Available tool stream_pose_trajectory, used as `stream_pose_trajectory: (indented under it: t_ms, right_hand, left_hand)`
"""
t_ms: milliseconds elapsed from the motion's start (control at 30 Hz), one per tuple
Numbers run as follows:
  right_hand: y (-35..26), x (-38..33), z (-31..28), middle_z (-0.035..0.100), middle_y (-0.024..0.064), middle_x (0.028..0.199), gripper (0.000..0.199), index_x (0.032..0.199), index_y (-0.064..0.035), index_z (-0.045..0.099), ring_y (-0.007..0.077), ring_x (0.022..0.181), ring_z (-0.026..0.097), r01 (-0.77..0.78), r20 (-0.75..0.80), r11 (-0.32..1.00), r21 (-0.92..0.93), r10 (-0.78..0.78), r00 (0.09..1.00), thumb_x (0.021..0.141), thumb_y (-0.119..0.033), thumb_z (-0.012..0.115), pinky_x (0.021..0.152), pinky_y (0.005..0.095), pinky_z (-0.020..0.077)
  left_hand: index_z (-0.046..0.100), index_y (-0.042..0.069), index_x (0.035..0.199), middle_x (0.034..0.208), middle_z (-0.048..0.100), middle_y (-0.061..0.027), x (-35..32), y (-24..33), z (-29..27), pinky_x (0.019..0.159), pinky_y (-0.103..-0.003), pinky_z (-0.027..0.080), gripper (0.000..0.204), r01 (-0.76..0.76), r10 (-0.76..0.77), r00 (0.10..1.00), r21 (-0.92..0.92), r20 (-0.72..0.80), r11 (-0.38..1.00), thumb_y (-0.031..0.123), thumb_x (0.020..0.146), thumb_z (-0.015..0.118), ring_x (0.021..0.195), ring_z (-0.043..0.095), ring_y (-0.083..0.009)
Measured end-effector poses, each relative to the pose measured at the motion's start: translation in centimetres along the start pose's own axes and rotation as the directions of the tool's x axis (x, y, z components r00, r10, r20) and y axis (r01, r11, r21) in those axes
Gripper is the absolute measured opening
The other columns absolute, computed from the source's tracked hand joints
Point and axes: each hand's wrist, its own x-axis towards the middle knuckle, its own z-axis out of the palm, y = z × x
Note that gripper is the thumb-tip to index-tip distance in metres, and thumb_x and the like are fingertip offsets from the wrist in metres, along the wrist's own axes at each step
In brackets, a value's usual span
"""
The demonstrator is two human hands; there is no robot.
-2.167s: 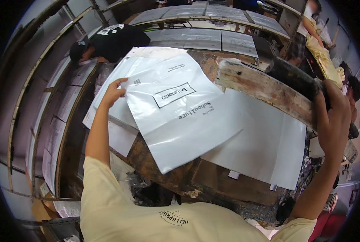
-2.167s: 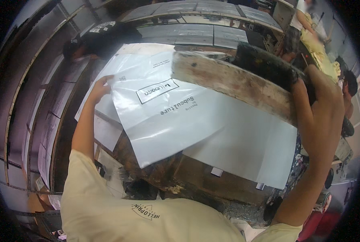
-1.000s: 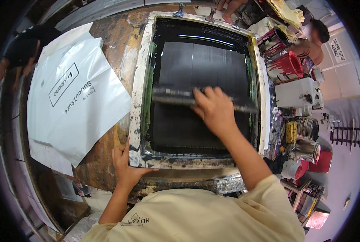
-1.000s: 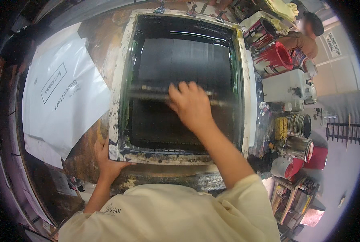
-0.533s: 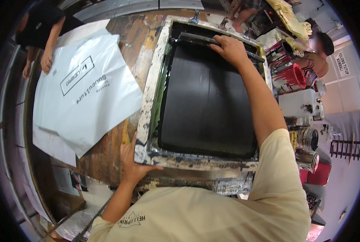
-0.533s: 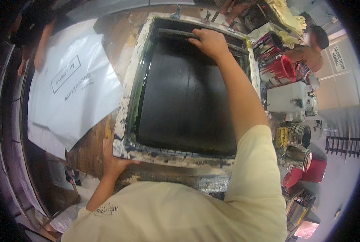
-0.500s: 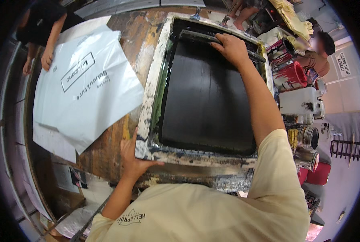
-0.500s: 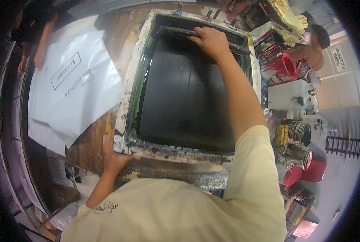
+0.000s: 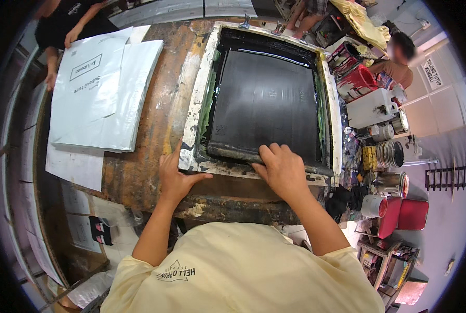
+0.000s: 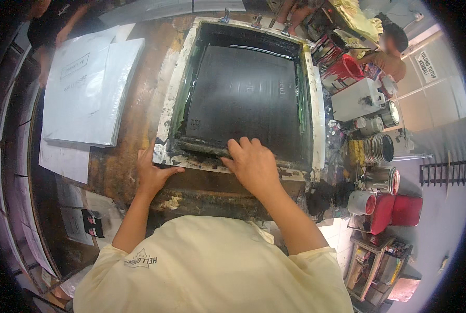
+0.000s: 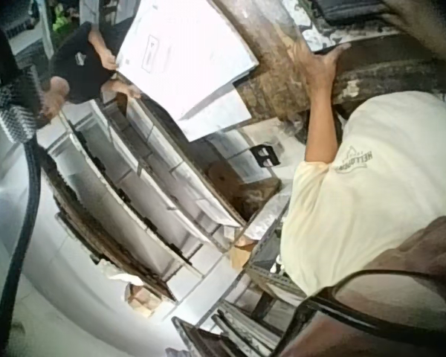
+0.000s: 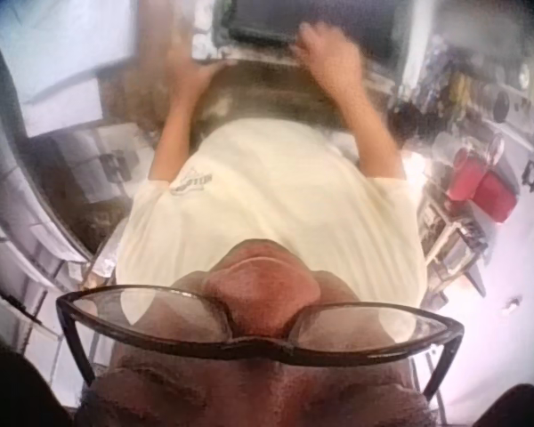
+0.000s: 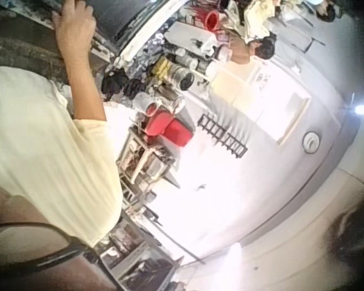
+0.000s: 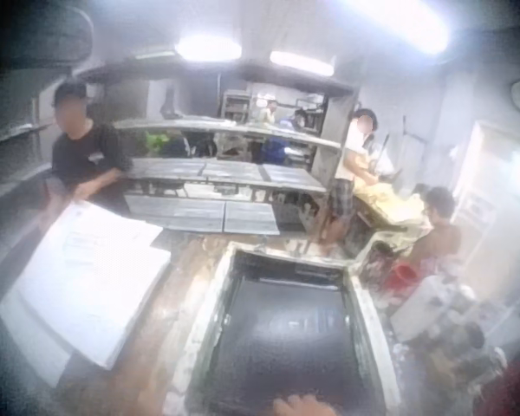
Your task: The person performs screen printing on plastic bags by placing a bag under a frame, spreading ink with a squeegee, and lifting the frame before setting the printed bag aside.
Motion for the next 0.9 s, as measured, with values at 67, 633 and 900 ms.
stream_pose_trajectory:
  t_ms: [67,633,900]
  right_hand:
    - [-0.3,-0.4,-1.3,0.063,0.0113,0.095,0.034,0.103,-0.0079,0.060,0.0315,0.090,0.066,-0.016,0.010,1.000,0.012,0.016,1.000,0.091,-0.035,0.076,0.070,0.0444,0.0588]
    - [-0.7,6.1,-17.3,0.058,0.0081,0.084,0.034,0.091,-0.0093,0.062,0.0309,0.086,0.058,-0.020,-0.579,0.987,-0.162,-0.078,0.812,0.080,-0.037,0.078,0.088,0.0510,0.0383]
    - [-0.2,8.7,-20.7,0.058,0.0087,0.081,0.034,0.089,-0.0083,0.062,0.0311,0.084,0.059,-0.005,-0.605,0.981,-0.192,-0.114,0.788,0.082,-0.038,0.078,0.085,0.0488,0.0383]
  left_hand:
    - [0.056,-0.003,0.148,0.115,0.077,-0.0122,0.0,0.3,0.0,0.098,-0.042,0.045,0.116,0.022,-0.022,1.000,-0.009,-0.004,1.000,0.048,0.054,0.102,0.102,0.069,-0.0297]
    - [0.022,0.001,0.167,0.168,0.016,-0.0365,1.1,6.5,1.2,0.119,-0.077,-0.001,0.117,-0.095,0.013,0.977,0.378,0.215,0.921,0.084,0.091,0.052,0.158,0.008,-0.0553]
    - [0.027,0.003,0.167,0.173,0.011,-0.0317,-1.8,6.1,4.6,0.114,-0.081,-0.013,0.120,-0.116,-0.107,0.932,0.565,0.347,0.817,0.093,0.088,0.036,0.161,0.003,-0.0515]
